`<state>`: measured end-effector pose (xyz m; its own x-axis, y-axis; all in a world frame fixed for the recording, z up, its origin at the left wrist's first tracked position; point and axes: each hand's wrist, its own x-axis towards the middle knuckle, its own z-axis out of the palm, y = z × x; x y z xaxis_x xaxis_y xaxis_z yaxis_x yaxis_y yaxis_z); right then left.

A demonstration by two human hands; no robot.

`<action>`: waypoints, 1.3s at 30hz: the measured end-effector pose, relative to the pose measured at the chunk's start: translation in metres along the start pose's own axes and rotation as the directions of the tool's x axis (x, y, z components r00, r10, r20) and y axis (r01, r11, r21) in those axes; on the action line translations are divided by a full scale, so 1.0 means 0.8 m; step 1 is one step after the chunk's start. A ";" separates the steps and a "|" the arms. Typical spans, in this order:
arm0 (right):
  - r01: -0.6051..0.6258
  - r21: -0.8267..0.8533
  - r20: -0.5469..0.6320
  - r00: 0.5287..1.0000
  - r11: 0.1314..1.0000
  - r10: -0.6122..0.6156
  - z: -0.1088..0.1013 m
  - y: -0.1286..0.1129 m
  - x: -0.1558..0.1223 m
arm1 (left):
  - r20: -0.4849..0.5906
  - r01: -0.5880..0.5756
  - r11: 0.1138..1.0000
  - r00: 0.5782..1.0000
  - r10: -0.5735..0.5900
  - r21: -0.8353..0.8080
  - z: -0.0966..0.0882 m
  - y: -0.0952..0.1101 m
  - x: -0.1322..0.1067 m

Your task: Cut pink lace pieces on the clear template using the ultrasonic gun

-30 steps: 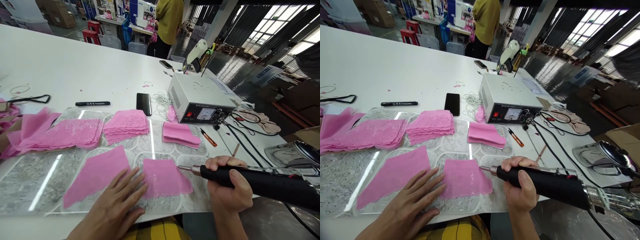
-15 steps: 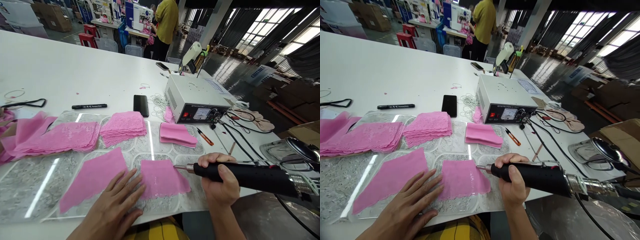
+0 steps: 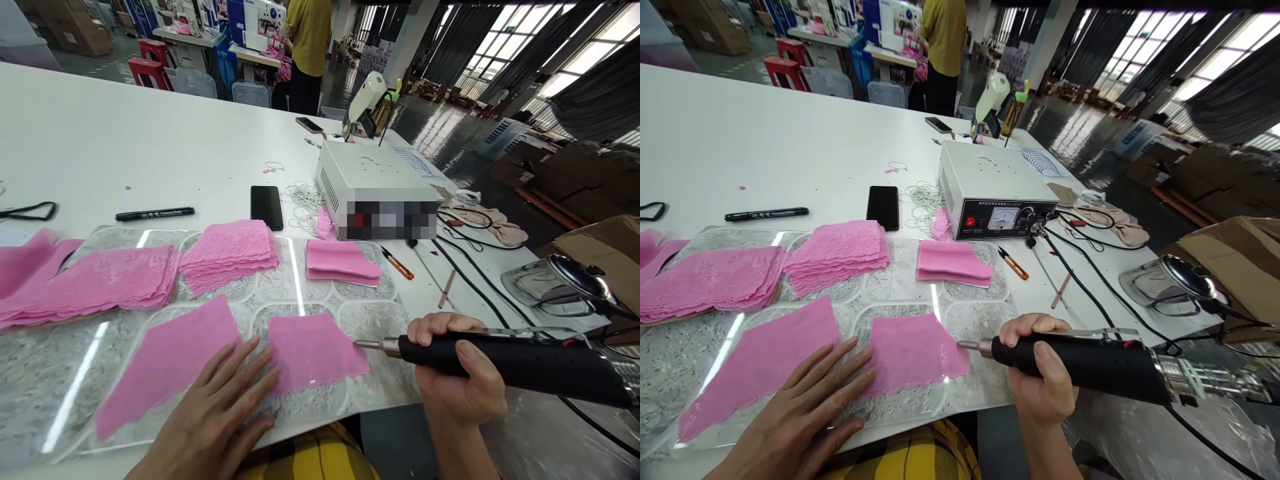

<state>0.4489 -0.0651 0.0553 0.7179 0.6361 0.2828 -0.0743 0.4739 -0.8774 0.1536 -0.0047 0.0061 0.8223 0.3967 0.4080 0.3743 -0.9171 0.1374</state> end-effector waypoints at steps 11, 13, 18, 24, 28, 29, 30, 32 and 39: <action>0.030 0.012 0.056 0.998 0.999 -0.031 0.006 0.005 0.002 | 0.002 0.002 1.000 1.000 -0.002 0.015 -0.003 0.001 0.003; 0.041 0.001 0.060 0.997 0.999 -0.041 0.008 0.006 0.001 | -0.005 -0.005 1.000 1.000 0.005 0.013 -0.003 0.000 0.003; 0.036 -0.002 0.048 0.998 0.999 -0.036 0.008 0.004 0.001 | -0.009 -0.018 1.000 1.000 0.018 0.021 0.000 -0.001 0.000; -0.038 0.051 0.052 0.998 0.998 0.036 -0.016 -0.013 0.002 | 0.026 -0.039 0.999 0.999 0.038 0.023 -0.003 -0.001 0.000; -0.065 0.040 0.058 0.996 0.997 0.063 -0.031 -0.018 -0.003 | 0.091 -0.109 0.989 0.991 0.100 0.100 -0.005 -0.001 0.004; -0.067 0.037 0.055 0.996 0.997 0.065 -0.034 -0.018 -0.004 | 0.104 -0.116 0.987 0.989 0.104 0.111 -0.005 -0.001 0.005; -0.068 0.035 0.049 0.997 0.997 0.066 -0.035 -0.017 -0.004 | 0.112 -0.120 0.986 0.988 0.107 0.117 -0.005 -0.001 0.006; -0.072 0.041 0.038 0.997 0.997 0.070 -0.037 -0.016 -0.003 | 0.116 -0.119 0.986 0.988 0.105 0.117 -0.005 -0.001 0.006; -0.042 0.081 0.022 0.999 0.996 0.041 -0.036 -0.017 -0.001 | 0.096 -0.115 0.986 0.990 0.104 0.118 -0.005 0.001 0.006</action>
<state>0.4694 -0.0898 0.0561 0.6991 0.6680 0.2551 -0.1605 0.4942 -0.8544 0.1558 -0.0035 0.0116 0.8941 0.3015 0.3312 0.3253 -0.9455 -0.0175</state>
